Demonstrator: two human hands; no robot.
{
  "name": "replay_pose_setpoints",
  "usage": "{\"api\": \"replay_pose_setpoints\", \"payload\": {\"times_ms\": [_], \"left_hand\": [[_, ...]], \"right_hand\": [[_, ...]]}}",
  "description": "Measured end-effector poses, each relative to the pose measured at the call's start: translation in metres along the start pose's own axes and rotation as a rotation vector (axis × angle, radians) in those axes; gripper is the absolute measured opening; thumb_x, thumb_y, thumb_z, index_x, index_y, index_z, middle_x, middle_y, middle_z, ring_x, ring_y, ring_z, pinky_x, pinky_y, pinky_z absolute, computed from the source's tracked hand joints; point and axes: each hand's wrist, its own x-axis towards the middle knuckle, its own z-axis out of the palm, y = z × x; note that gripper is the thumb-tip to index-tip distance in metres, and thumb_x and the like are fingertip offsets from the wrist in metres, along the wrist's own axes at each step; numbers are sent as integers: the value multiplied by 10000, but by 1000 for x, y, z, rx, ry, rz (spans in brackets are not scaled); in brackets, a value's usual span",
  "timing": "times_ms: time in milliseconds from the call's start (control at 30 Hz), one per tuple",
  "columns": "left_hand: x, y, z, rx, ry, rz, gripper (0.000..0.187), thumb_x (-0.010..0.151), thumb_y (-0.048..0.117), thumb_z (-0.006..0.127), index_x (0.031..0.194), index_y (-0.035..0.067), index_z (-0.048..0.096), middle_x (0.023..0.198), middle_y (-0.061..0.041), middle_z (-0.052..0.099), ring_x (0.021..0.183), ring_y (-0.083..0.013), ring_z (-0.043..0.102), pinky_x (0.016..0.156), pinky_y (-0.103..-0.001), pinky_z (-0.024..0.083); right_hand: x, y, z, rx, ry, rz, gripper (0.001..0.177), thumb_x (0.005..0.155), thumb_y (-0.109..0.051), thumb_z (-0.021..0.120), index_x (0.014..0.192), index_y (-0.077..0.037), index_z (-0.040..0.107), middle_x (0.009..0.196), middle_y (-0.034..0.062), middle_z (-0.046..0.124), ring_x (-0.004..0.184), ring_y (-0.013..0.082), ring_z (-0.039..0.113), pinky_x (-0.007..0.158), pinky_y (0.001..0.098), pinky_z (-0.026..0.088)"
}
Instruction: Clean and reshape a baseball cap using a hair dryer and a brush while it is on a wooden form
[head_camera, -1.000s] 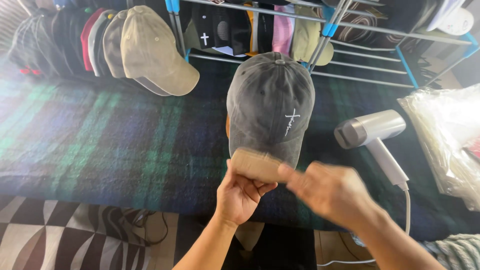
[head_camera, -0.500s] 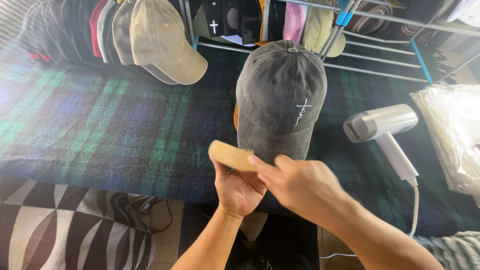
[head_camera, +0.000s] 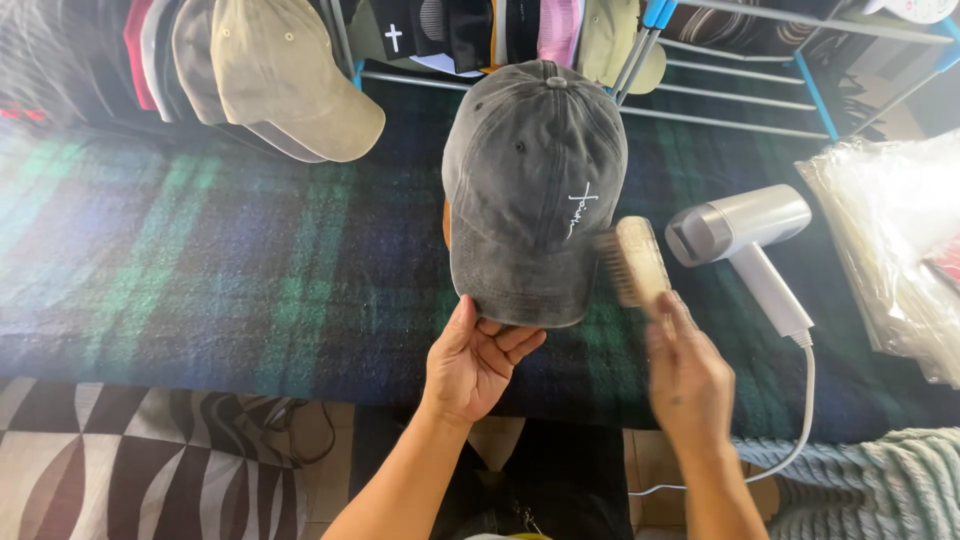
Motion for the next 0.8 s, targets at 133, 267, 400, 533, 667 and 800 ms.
{"api": "replay_pose_setpoints", "payload": {"times_ms": [133,267,400,533,667,800], "left_hand": [[2,2,1,72,-78,-27,499,1116,390,367,1373,-1,540,1221,-185,722,1169,-441,667,1056,-582,513],[1,3,-7,41,-65,-13,444,1119,385,386,1315,38,581,1112,-188,758,1085,-418,710,1012,-587,545],[-2,5,1,53,13,-15,409,1111,378,393,1318,48,517,1078,-219,756,1068,-451,708,971,-603,563],[-7,7,18,107,-5,-26,531,1050,440,496,1388,30,496,1046,-225,755,1039,-391,727,981,-536,576],[4,-11,-6,141,-97,53,314,1065,283,508,1253,64,630,1176,-237,732,1112,-430,703,998,-587,556],[14,-23,-45,105,-84,81,284,1070,232,470,1230,101,665,1204,-256,728,1122,-486,692,996,-617,542]], "right_hand": [[-6,1,-15,71,58,287,462,1074,-173,534,1471,62,551,1436,216,613,1269,311,618,972,384,492],[-11,-5,0,159,-86,-263,365,985,-128,621,1292,70,625,1303,232,684,1011,360,680,904,433,551],[16,12,-13,-90,77,-21,336,1076,-124,619,1394,-31,676,1376,184,697,1158,335,699,951,414,517],[33,-18,-27,-7,175,-76,373,1114,-88,582,1424,115,621,1398,274,660,1235,335,660,1024,399,495],[60,-39,-6,25,9,-565,229,932,-187,750,1155,-133,763,887,74,714,660,263,644,648,384,541],[121,6,10,-19,129,-648,187,1009,-86,675,1146,-46,796,1133,163,781,1022,331,753,832,420,562]]}}
